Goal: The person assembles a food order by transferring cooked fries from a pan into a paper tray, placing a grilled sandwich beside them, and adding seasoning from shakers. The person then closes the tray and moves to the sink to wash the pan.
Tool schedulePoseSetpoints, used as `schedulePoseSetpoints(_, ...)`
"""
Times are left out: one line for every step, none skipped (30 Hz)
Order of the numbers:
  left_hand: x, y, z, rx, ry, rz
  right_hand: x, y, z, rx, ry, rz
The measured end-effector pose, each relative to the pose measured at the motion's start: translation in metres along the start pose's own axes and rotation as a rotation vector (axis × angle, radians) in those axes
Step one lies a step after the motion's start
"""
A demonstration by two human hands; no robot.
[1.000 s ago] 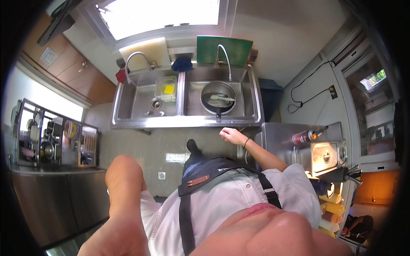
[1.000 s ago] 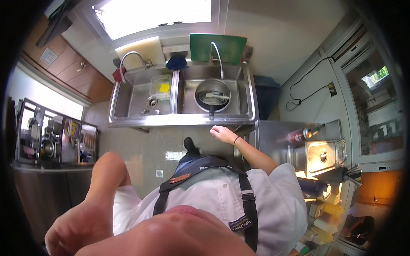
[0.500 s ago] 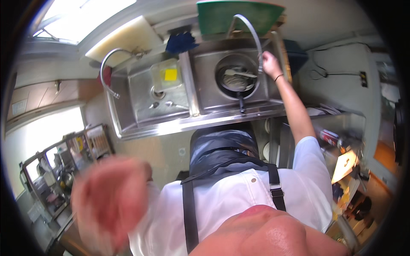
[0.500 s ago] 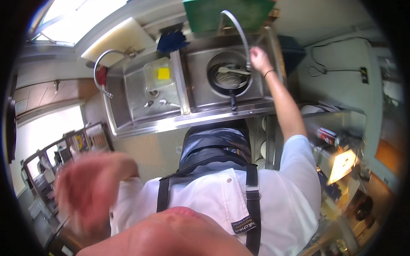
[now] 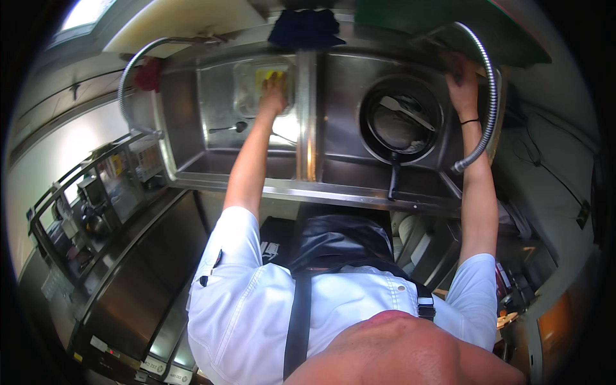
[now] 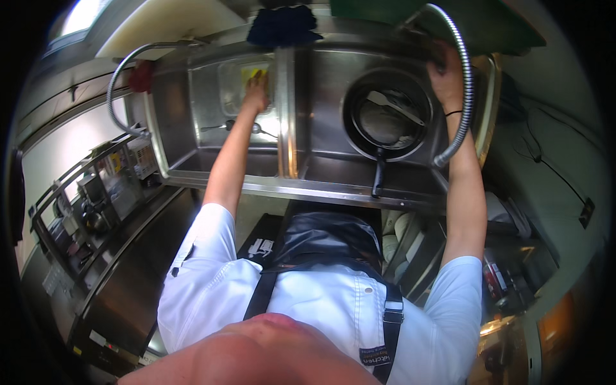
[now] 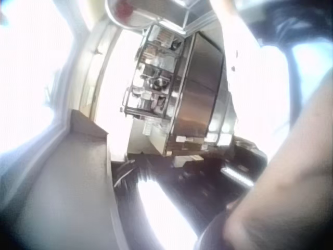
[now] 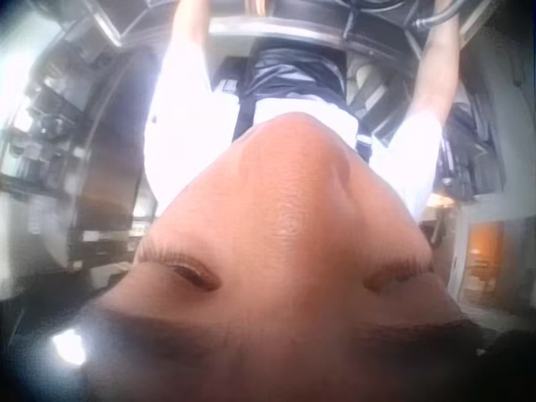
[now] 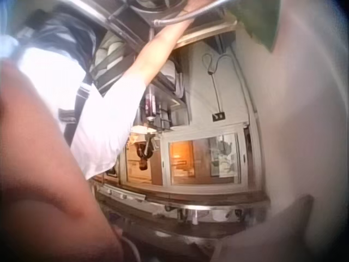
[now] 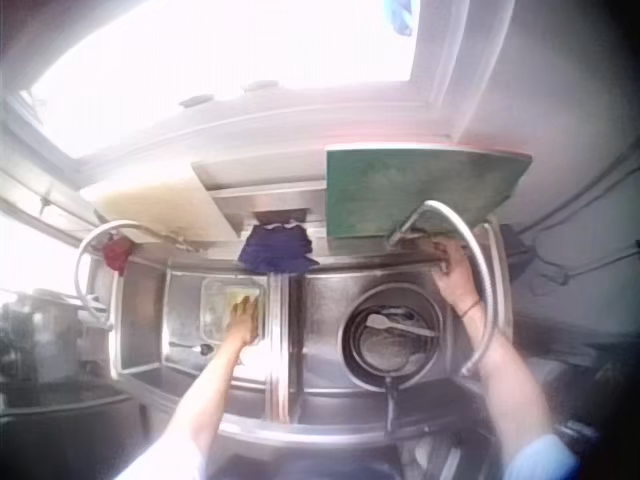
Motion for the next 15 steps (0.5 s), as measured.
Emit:
schedulePoseSetpoints(0.011,0.01,-0.02,-0.063,0.06,0.076,-0.006,0.011,0.006,-0.121,0.03,0.093)
schedulePoseSetpoints(0.021,0.022,-0.041,-0.127,0.135,0.178,-0.014,0.015,0.009,-0.134,0.074,0.036)
schedulePoseSetpoints(0.03,0.036,-0.058,-0.165,0.208,0.268,-0.027,0.018,0.008,-0.135,0.13,-0.055)
schedulePoseSetpoints(0.039,0.045,-0.076,-0.141,0.363,0.29,-0.039,0.022,0.008,-0.118,0.169,-0.082)
schedulePoseSetpoints(0.047,0.052,-0.09,-0.092,0.512,0.298,-0.054,0.026,0.005,-0.257,0.155,-0.072)
schedulePoseSetpoints(0.047,0.059,-0.101,-0.048,0.66,0.326,-0.072,0.032,-0.002,-0.374,0.138,-0.012)
schedulePoseSetpoints(0.05,0.059,-0.103,-0.036,0.671,0.259,-0.092,0.031,-0.012,-0.267,0.165,-0.089)
schedulePoseSetpoints(0.051,0.059,-0.102,-0.028,0.683,0.206,-0.112,0.029,-0.023,-0.15,0.186,-0.154)
schedulePoseSetpoints(0.05,0.059,-0.098,-0.006,0.698,0.181,-0.133,0.02,-0.039,-0.142,0.309,-0.314)
schedulePoseSetpoints(0.051,0.059,-0.088,-0.035,0.601,0.184,-0.154,0.009,-0.055,-0.128,0.424,-0.47)
schedulePoseSetpoints(0.049,0.059,-0.077,-0.051,0.506,0.21,-0.169,0.005,-0.069,-0.14,0.52,-0.436)
schedulePoseSetpoints(0.048,0.058,-0.067,-0.094,0.416,0.207,-0.183,-0.002,-0.082,-0.172,0.628,-0.443)
schedulePoseSetpoints(0.047,0.058,-0.05,0.072,0.248,0.135,-0.191,-0.01,-0.09,-0.235,0.609,-0.413)
schedulePoseSetpoints(0.044,0.053,-0.034,0.224,0.016,-0.012,-0.193,-0.019,-0.093,-0.272,0.501,-0.38)
schedulePoseSetpoints(0.045,0.059,-0.03,0.053,0.007,0.084,-0.194,-0.032,-0.095,-0.344,0.427,-0.401)
Point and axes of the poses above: each hand's wrist, its own x-axis towards the middle knuckle, its own z-axis out of the back of the hand, y = z × x, the point moved 5 cm from there along x, towards the middle knuckle, and after that the axes turned 6 degrees about -x, right-handed, at the moved point
